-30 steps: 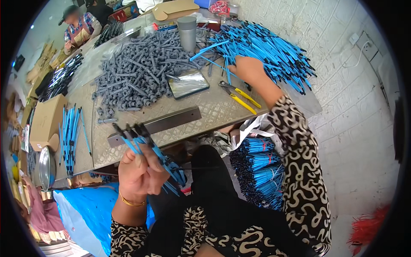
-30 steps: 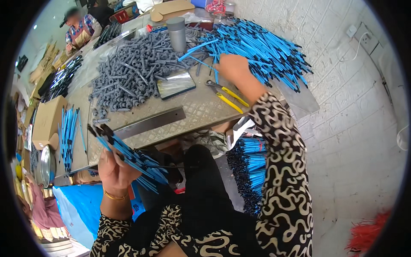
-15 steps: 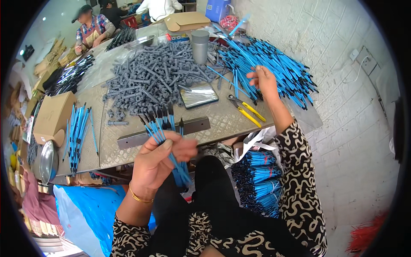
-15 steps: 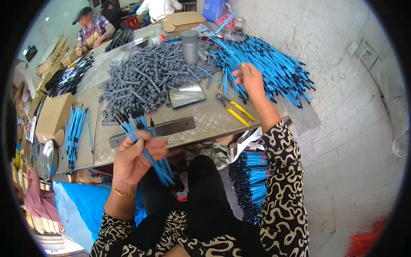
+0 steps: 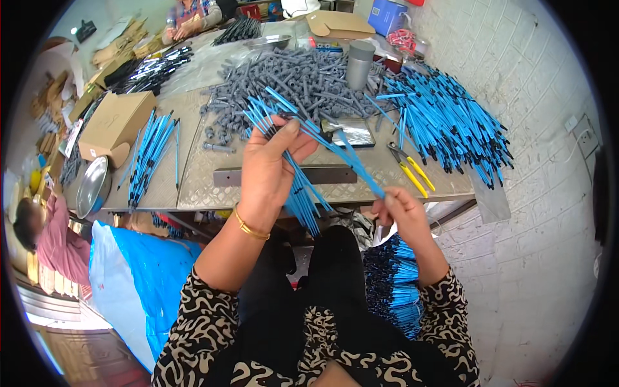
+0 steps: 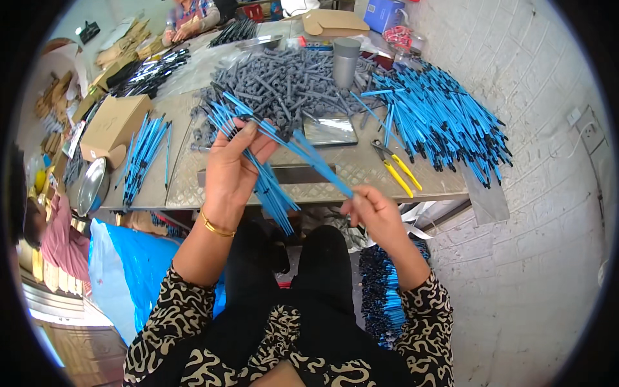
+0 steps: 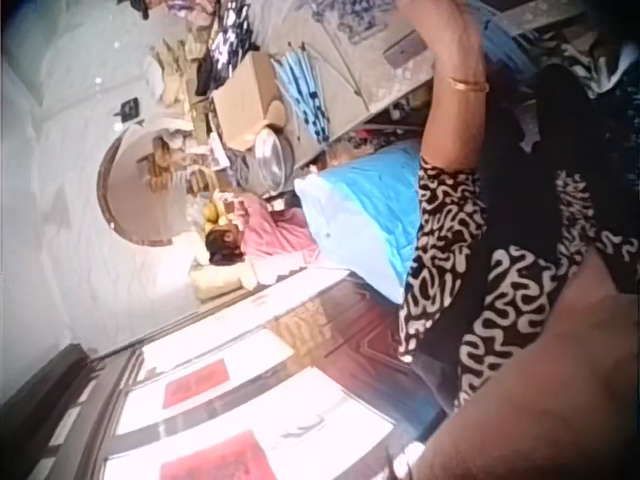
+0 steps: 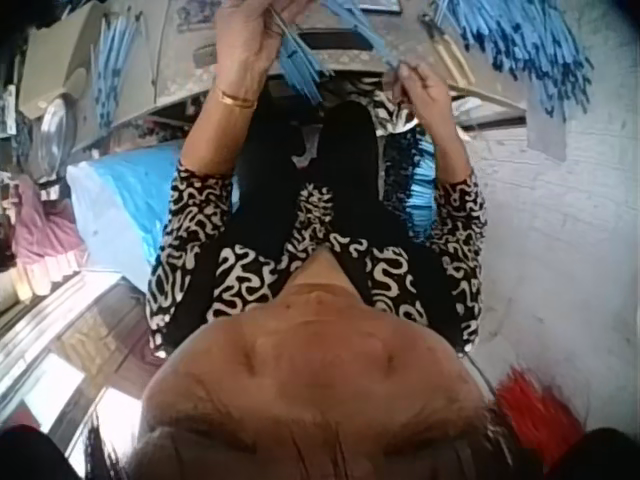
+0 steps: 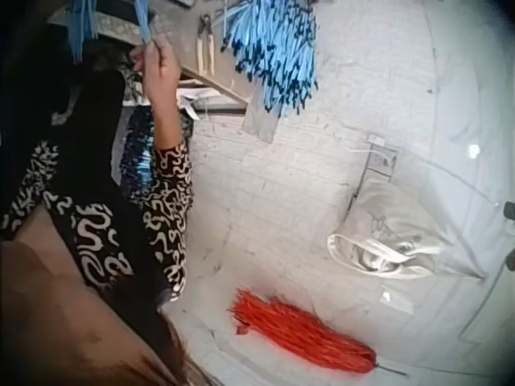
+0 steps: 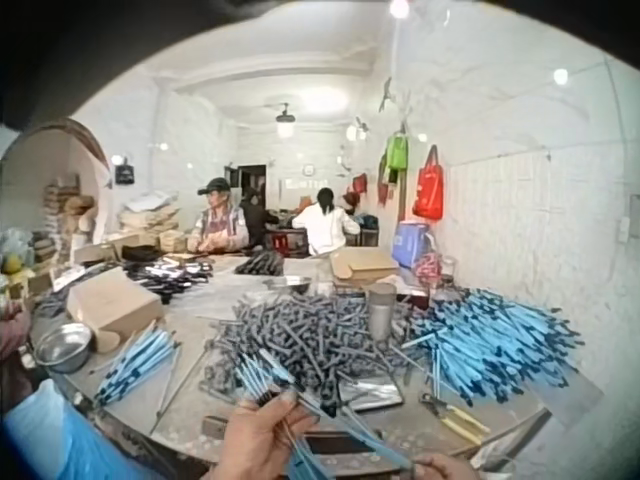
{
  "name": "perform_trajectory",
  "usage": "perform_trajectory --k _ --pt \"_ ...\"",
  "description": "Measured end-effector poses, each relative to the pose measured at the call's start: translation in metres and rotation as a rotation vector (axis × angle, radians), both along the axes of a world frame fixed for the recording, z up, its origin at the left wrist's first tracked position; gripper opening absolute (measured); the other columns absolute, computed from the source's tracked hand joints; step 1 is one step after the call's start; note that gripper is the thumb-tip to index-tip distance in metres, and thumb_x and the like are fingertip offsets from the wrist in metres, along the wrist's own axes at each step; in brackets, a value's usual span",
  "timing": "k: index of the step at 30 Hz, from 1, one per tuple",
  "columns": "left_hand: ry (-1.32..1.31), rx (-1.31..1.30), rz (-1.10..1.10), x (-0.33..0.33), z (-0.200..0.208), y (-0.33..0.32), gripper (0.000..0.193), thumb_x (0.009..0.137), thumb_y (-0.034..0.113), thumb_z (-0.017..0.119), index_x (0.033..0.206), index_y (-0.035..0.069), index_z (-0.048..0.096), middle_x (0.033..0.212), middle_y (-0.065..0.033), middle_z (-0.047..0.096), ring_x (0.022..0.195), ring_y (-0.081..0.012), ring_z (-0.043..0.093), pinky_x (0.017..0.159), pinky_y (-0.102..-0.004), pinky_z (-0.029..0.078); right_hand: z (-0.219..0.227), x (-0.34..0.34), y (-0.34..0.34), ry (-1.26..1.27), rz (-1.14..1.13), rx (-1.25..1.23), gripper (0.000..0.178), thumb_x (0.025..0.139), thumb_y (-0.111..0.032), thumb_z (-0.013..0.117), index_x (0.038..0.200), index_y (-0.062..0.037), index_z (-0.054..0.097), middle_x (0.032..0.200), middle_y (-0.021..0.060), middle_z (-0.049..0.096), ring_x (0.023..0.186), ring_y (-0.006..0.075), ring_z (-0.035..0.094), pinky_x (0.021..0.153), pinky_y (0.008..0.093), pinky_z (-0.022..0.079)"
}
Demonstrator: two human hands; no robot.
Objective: The person threads a wire through umbrella ribs, fits their ends into slots around a plastic hub, and tightens and trims the wire using pliers to secure the assembly before repeating the process on another bundle.
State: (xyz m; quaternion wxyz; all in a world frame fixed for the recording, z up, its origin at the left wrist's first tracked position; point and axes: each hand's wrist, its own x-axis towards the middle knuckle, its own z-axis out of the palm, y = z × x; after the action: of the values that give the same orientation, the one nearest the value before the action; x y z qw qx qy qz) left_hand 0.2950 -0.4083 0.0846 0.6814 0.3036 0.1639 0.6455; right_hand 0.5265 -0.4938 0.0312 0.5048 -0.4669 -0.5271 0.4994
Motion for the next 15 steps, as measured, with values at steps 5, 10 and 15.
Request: perform_trajectory --k 5,10,15 --pt "0.111 0.006 0.045 0.000 -0.013 -0.005 0.012 0.082 -0.001 0.055 0.091 0.007 0.051 0.089 -0.0088 0.061 0.081 -0.0216 0.063 0.068 -0.0316 0.052 -0.010 -0.020 -0.014 0.033 0.097 -0.090 0.015 0.090 -0.014 0.047 0.100 -0.0042 0.053 0.075 0.0046 0.060 0.057 0.0071 0.051 0.051 0.0200 0.039" --pt "0.161 0.060 0.181 -0.001 -0.022 -0.006 0.016 0.080 -0.001 0.056 0.094 0.007 0.052 0.093 -0.0117 0.062 0.082 -0.0225 0.063 0.067 -0.0292 0.051 -0.016 -0.031 -0.007 -0.487 0.017 0.351 0.016 0.090 -0.013 0.046 0.100 -0.0033 0.052 0.072 0.0040 0.059 0.056 0.0063 0.050 0.050 0.0212 0.038" --pt "0.096 0.057 0.039 -0.003 -0.006 -0.023 0.029 0.084 0.021 0.057 0.108 0.005 0.051 0.107 -0.0174 0.059 0.093 -0.0278 0.059 0.075 -0.0348 0.048 -0.013 -0.032 -0.006 -0.441 0.102 0.199 0.018 0.090 -0.014 0.045 0.104 -0.0023 0.050 0.065 0.0014 0.054 0.051 0.0060 0.045 0.048 0.0211 0.036"
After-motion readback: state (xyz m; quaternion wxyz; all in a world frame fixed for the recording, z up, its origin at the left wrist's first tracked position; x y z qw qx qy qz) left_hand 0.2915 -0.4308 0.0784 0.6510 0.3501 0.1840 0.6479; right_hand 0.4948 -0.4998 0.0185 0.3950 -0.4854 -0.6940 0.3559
